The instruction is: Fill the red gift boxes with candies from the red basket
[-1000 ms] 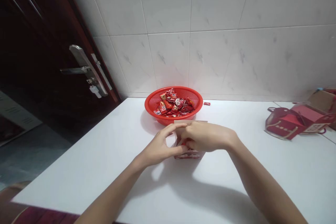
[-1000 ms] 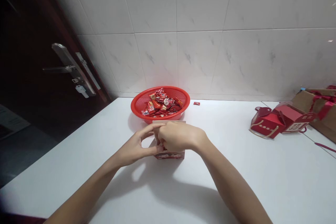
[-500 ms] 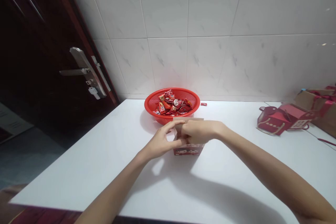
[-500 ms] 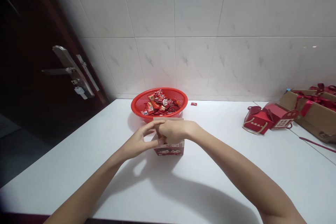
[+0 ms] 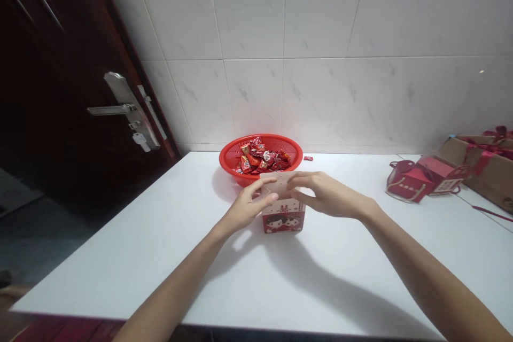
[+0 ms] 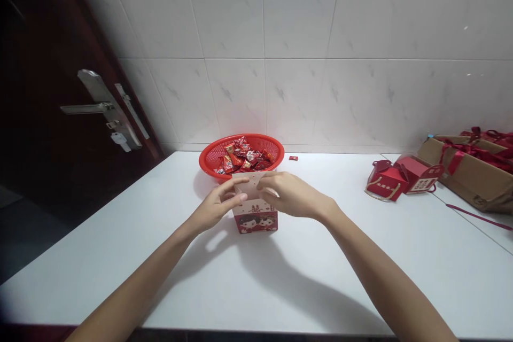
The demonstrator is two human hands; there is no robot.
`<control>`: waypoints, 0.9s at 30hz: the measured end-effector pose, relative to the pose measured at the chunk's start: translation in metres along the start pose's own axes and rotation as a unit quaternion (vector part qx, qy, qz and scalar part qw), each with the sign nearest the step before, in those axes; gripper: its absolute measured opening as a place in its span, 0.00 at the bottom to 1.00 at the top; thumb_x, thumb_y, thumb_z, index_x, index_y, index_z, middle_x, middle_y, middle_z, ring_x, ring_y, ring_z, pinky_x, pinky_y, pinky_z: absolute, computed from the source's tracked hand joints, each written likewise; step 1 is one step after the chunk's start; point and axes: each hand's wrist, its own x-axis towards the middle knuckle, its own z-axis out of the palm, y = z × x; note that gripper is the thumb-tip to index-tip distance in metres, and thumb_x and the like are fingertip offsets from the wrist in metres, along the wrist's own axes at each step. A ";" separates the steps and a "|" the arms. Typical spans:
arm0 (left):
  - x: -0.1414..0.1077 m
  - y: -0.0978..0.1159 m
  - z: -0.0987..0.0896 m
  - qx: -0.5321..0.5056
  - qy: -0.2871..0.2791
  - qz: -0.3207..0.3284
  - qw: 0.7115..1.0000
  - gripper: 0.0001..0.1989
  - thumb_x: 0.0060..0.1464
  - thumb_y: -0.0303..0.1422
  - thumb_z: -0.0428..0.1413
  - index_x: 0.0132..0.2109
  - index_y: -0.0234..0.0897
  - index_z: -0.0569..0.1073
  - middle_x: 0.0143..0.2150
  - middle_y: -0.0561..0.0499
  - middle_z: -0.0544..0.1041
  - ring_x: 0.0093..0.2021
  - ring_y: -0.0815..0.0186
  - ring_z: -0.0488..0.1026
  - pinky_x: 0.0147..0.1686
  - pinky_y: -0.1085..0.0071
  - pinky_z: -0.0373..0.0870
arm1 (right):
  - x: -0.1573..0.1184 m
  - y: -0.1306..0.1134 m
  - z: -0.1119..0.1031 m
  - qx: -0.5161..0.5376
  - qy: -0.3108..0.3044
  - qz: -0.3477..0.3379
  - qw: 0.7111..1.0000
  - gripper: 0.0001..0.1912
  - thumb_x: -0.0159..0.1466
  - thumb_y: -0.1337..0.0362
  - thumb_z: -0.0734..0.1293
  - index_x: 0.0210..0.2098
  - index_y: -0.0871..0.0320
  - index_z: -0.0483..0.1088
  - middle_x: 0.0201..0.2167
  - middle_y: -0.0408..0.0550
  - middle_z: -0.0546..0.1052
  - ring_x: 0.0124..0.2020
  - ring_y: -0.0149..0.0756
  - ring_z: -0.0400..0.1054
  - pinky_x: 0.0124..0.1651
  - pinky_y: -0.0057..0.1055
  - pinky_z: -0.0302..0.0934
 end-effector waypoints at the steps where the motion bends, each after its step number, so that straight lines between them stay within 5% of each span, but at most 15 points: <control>1: 0.001 -0.002 0.000 -0.008 0.004 0.003 1.000 0.25 0.58 0.47 0.56 0.59 0.41 0.72 0.63 0.45 0.72 0.59 0.52 0.71 0.59 0.55 0.67 | -0.004 0.004 0.000 0.013 0.026 -0.001 1.000 0.07 0.67 0.65 0.64 0.42 0.54 0.74 0.41 0.49 0.78 0.39 0.38 0.73 0.41 0.36 0.69; 5: 0.007 -0.008 0.001 -0.031 0.011 0.028 0.999 0.23 0.61 0.49 0.53 0.55 0.39 0.73 0.59 0.44 0.75 0.57 0.53 0.72 0.55 0.58 0.71 | -0.020 0.020 0.018 0.070 0.155 0.055 0.984 0.21 0.66 0.58 0.68 0.57 0.53 0.66 0.54 0.56 0.74 0.47 0.44 0.72 0.50 0.46 0.70; 8: 0.011 -0.006 0.005 -0.016 0.012 0.040 0.999 0.23 0.63 0.50 0.51 0.54 0.38 0.74 0.57 0.44 0.76 0.59 0.53 0.71 0.57 0.59 0.70 | -0.028 0.031 0.038 0.138 0.175 0.112 0.968 0.27 0.63 0.55 0.69 0.59 0.52 0.63 0.55 0.55 0.74 0.44 0.44 0.74 0.47 0.47 0.72; 14: 0.014 -0.014 0.007 -0.022 -0.027 0.066 0.997 0.24 0.64 0.46 0.52 0.62 0.41 0.69 0.63 0.44 0.72 0.61 0.52 0.70 0.59 0.59 0.69 | -0.030 0.039 0.062 0.192 0.245 0.145 0.939 0.24 0.65 0.56 0.67 0.57 0.54 0.62 0.40 0.50 0.79 0.42 0.43 0.75 0.46 0.43 0.71; 19: 0.016 -0.029 0.013 -0.056 0.017 0.091 0.994 0.32 0.62 0.39 0.55 0.70 0.40 0.58 0.57 0.42 0.76 0.56 0.55 0.74 0.54 0.60 0.73 | -0.032 0.040 0.081 0.160 0.317 0.142 0.924 0.20 0.66 0.60 0.66 0.56 0.54 0.62 0.32 0.44 0.76 0.34 0.37 0.71 0.42 0.39 0.70; 27: 0.011 -0.035 0.022 -0.011 0.086 0.095 0.992 0.19 0.61 0.39 0.55 0.57 0.39 0.70 0.42 0.48 0.80 0.42 0.62 0.78 0.41 0.68 0.77 | -0.038 0.037 0.090 0.068 0.334 0.083 0.937 0.15 0.69 0.67 0.61 0.54 0.52 0.68 0.34 0.47 0.76 0.33 0.37 0.69 0.38 0.37 0.69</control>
